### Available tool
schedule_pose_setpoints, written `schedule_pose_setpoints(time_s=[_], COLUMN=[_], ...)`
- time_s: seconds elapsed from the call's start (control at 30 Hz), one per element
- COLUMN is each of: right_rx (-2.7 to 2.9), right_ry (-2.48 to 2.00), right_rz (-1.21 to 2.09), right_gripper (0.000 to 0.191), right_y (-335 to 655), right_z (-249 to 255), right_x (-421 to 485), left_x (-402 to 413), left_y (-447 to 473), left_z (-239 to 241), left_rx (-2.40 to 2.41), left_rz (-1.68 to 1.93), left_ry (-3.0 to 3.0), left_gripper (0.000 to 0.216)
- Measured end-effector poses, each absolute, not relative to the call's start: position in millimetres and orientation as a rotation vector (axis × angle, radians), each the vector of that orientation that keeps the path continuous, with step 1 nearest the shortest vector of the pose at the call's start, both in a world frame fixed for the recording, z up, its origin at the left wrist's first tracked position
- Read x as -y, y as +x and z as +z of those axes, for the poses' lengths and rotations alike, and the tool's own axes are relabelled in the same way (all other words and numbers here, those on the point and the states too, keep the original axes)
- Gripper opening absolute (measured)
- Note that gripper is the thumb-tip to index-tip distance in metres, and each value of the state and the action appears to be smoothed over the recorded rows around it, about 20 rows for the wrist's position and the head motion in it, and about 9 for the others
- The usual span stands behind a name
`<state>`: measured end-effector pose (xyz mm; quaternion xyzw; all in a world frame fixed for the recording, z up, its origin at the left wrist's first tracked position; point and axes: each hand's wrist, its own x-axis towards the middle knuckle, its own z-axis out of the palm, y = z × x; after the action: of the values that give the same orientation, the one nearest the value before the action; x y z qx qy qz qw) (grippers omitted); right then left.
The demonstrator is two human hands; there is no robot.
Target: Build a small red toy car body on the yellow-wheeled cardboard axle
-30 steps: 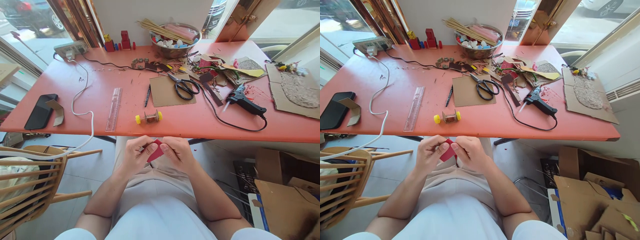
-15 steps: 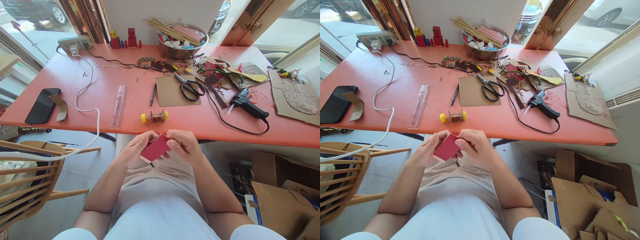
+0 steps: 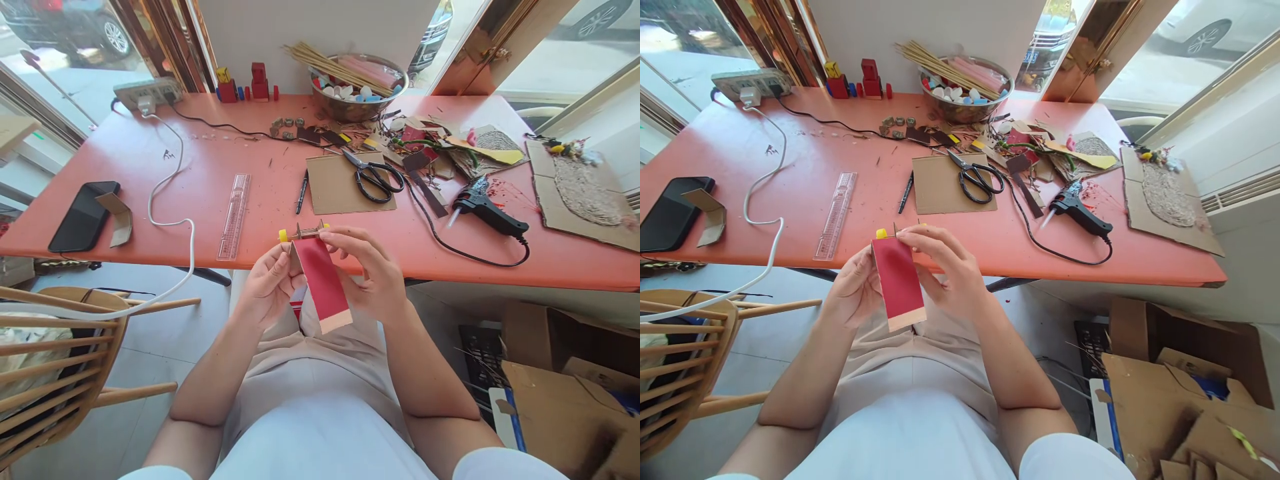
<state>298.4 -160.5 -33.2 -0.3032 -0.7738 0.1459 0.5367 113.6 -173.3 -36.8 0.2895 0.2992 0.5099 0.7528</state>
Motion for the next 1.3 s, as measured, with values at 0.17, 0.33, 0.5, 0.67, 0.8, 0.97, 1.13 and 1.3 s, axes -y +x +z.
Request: schedule_pose_setpoints(time_s=[0.17, 0.33, 0.5, 0.67, 0.8, 0.97, 1.13, 1.3], right_rx=[1.838, 2.013, 1.954, 2.059, 2.189, 2.265, 2.334, 2.33], right_ry=[-0.743, -0.782, -0.87, -1.054, -1.262, -1.45, -1.392, -1.343], right_rz=[0.499, 0.599, 0.383, 0.271, 0.385, 0.467, 0.428, 0.441], right_gripper=[0.024, 0.022, 0.02, 0.031, 0.036, 0.035, 0.033, 0.032], right_y=[310, 319, 312, 303, 292, 283, 281, 284], right_z=[-22, -7, -1, 3, 8, 15, 11, 8], right_x=[161, 143, 111, 79, 76, 80, 80, 84], left_x=[172, 168, 165, 161, 151, 136, 129, 126], left_y=[122, 116, 112, 104, 95, 96, 101, 102], left_z=[-47, -40, -45, -57, -57, -54, -51, -52], left_rx=[-0.651, -0.708, -0.913, -1.233, -1.541, -1.604, -1.577, -1.583], left_rz=[1.166, 1.081, 1.342, 1.776, 1.441, 0.957, 0.933, 0.942], left_ry=[0.784, 0.945, 1.181, 1.65, 1.995, 2.029, 2.041, 2.025], left_gripper=[0.047, 0.05, 0.051, 0.017, 0.028, 0.057, 0.061, 0.061])
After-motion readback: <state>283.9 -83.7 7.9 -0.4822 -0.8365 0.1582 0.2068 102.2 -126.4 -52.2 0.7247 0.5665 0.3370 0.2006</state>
